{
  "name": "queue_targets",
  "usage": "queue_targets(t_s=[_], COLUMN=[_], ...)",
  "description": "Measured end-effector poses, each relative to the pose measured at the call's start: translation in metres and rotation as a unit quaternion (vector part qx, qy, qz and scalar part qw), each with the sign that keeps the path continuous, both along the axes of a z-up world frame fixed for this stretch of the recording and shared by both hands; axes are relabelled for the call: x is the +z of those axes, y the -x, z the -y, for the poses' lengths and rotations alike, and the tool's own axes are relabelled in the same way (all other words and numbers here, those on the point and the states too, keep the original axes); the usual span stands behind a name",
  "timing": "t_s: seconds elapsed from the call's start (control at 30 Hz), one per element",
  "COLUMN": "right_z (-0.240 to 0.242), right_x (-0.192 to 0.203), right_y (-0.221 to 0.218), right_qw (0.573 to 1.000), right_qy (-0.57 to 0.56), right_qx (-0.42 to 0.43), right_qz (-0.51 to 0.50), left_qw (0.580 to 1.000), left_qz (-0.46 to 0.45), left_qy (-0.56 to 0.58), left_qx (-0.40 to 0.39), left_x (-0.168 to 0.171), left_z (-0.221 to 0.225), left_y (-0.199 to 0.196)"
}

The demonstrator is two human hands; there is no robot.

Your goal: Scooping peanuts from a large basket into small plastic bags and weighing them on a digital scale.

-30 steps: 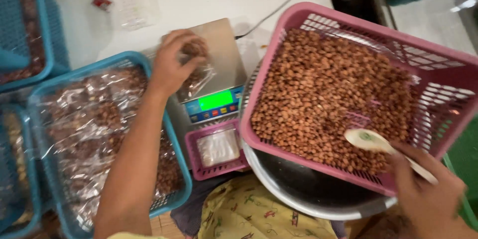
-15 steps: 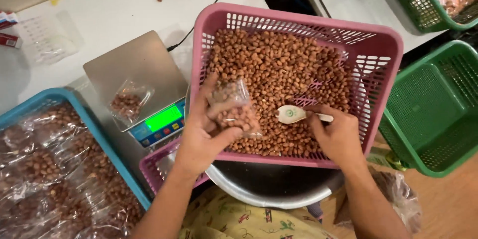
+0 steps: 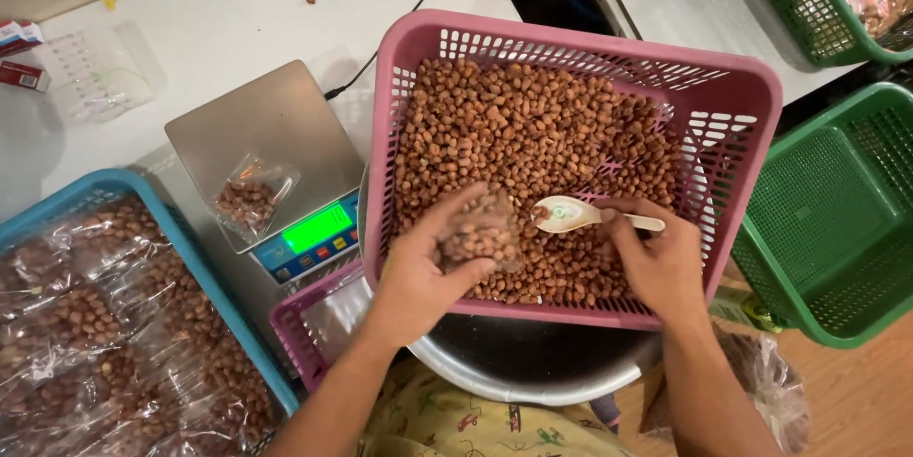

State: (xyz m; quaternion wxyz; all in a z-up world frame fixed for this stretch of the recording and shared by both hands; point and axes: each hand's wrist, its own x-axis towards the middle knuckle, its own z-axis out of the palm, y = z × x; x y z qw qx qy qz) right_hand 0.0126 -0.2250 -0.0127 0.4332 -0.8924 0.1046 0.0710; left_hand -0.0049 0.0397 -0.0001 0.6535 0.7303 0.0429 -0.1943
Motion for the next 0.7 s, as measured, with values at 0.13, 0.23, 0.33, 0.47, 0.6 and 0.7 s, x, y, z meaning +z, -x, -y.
queue_targets(t_s=[0.13,0.23,0.33,0.47,0.6,0.7], right_z=[-0.002,0.005,0.011,0.018,0.013,0.010], right_x=[0.010,0.009,0.006,0.002,0.005,0.006], right_y=[0.006,0.006,0.005,0.003,0.003,0.005], right_qw=[0.993,0.992,0.992,0.991,0.984,0.969], right_qy=[0.019,0.060,0.078,0.118,0.143,0.162], right_qx=[-0.001,-0.004,0.002,0.022,0.042,0.057], right_qz=[0.114,0.115,0.098,0.060,0.100,0.176], left_qw=[0.984,0.982,0.983,0.992,0.984,0.983], left_qz=[0.149,0.165,0.158,0.111,0.167,0.175], left_qy=[0.097,0.089,0.093,0.026,0.057,0.051], left_qx=[-0.002,-0.022,-0.028,-0.052,-0.030,-0.028], left_x=[-0.019,-0.016,-0.017,-0.006,-0.020,-0.027], left_z=[0.007,0.013,0.017,0.020,0.017,0.019], left_y=[0.005,0.000,-0.002,-0.002,0.002,0.000])
